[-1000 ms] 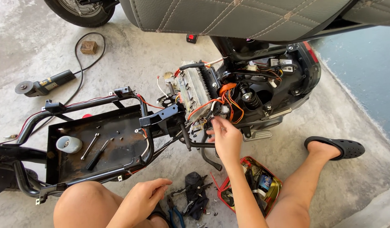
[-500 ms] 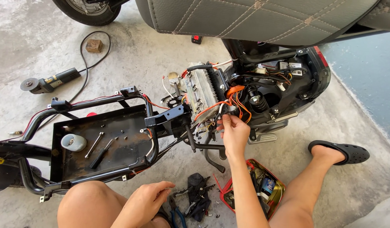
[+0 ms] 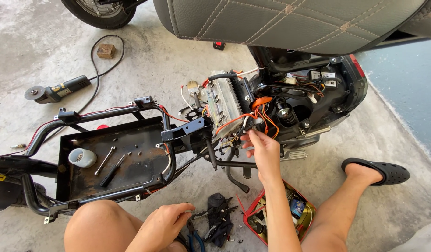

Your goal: The person sits on the ground repairing the wiring of an electric scooter, connecting and seating wires and connectors on the controller and using a screwdriver on it. They then take colorful cable ties from a toolbox, gather them, and bundle them together with a red tie.

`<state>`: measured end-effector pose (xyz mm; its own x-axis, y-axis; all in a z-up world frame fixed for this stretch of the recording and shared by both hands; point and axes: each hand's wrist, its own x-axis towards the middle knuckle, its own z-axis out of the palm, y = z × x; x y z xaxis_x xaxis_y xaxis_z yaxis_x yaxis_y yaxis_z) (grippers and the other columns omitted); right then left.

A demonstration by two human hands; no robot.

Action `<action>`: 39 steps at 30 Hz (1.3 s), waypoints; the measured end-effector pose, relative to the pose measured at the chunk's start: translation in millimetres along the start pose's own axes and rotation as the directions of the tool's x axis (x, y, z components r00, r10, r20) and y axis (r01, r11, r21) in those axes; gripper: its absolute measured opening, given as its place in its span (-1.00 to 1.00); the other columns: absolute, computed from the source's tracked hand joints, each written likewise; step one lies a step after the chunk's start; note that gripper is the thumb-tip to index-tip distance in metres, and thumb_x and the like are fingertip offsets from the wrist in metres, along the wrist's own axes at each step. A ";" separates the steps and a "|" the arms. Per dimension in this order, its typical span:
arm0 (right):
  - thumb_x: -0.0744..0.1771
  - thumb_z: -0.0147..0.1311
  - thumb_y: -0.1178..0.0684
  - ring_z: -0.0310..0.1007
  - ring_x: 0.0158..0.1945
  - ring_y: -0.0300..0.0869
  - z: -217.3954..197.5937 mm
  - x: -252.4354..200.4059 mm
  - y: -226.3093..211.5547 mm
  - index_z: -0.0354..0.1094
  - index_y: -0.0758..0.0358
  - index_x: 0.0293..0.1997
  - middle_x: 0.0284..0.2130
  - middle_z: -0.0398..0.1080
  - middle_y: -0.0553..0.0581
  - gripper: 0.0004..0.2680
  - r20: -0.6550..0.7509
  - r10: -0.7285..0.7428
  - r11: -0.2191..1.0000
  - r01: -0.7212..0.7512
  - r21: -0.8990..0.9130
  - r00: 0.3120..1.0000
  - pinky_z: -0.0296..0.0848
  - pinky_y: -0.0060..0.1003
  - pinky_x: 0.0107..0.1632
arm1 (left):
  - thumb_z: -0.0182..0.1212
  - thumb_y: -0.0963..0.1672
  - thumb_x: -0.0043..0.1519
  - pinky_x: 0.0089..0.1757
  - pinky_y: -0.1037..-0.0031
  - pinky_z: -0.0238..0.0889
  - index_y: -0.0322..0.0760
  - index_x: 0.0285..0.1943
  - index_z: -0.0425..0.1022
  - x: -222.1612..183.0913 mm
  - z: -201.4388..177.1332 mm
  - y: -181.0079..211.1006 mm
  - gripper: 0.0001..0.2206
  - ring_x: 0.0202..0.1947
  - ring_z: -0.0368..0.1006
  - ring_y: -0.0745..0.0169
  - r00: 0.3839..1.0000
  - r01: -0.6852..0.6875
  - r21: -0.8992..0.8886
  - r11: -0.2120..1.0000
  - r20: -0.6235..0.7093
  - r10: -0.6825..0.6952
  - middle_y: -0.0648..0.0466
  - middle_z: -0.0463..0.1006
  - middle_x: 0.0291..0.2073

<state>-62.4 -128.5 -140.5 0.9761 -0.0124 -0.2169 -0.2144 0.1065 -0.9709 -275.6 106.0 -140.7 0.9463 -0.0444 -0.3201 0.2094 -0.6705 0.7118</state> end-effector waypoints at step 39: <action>0.35 -0.42 -0.42 -0.16 0.56 -0.27 -486.4 231.1 154.3 -0.25 0.04 0.59 0.56 -0.21 -0.11 -0.38 -0.644 0.260 0.675 0.341 0.654 0.719 -0.14 -0.21 0.50 | 0.33 0.07 0.15 -0.15 0.21 0.37 -0.32 -0.10 0.57 141.3 -56.9 168.2 -0.61 -0.20 0.55 -0.07 0.908 -0.070 -0.001 0.998 -0.415 0.064 -0.04 0.63 -0.30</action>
<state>112.9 -598.6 -389.7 0.6238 -0.6214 -0.4742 0.2108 0.7179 -0.6634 -92.7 29.1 -30.6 0.9744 0.2243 0.0143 0.1424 -0.6651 0.7330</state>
